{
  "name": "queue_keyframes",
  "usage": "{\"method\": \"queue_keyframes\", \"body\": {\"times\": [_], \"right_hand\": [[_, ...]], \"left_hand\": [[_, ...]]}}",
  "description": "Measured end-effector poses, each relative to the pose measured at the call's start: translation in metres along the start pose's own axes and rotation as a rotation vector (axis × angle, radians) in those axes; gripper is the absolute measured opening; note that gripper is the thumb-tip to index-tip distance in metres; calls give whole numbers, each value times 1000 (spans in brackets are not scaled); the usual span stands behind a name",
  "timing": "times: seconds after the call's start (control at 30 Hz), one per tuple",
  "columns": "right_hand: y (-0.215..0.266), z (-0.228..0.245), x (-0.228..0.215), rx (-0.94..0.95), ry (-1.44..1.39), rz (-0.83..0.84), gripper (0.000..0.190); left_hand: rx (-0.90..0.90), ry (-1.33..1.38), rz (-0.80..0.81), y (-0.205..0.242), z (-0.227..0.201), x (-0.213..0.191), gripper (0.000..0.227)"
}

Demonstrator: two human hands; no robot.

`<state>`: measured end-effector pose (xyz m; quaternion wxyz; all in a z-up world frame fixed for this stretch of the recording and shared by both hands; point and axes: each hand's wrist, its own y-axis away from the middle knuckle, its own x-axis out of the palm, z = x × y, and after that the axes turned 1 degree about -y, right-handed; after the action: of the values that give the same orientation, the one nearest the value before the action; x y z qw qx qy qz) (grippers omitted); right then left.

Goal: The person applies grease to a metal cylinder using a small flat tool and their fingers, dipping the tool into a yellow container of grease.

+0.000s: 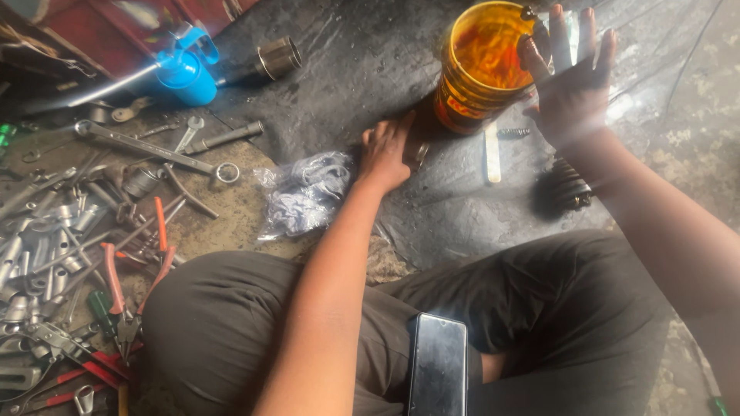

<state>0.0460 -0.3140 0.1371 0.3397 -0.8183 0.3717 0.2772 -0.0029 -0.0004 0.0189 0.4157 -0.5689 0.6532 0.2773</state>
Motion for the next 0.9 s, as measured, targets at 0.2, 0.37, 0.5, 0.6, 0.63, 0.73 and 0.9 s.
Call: {"method": "queue_keyframes", "body": {"times": [0.2, 0.37, 0.5, 0.6, 0.63, 0.73, 0.9], "right_hand": [[22, 3, 10, 113, -466, 97, 95], [12, 13, -7, 171, -584, 130, 100], [0, 14, -35, 250, -752, 145, 90], [0, 14, -37, 250, -726, 164, 84], [4, 12, -33, 253, -702, 176, 82], [14, 7, -7, 220, -582, 154, 83], [25, 3, 26, 154, -341, 131, 92]], "left_hand": [[52, 8, -64, -4, 6, 10, 95], [78, 41, -122, -4, 11, 15, 84], [43, 18, -86, -1, 8, 13, 73], [56, -48, -79, -4, 4, 10, 73], [50, -32, -75, -3, 4, 8, 70], [37, 9, -57, 0, 0, 4, 65], [59, 7, -95, 3, -1, -1, 65]]}}
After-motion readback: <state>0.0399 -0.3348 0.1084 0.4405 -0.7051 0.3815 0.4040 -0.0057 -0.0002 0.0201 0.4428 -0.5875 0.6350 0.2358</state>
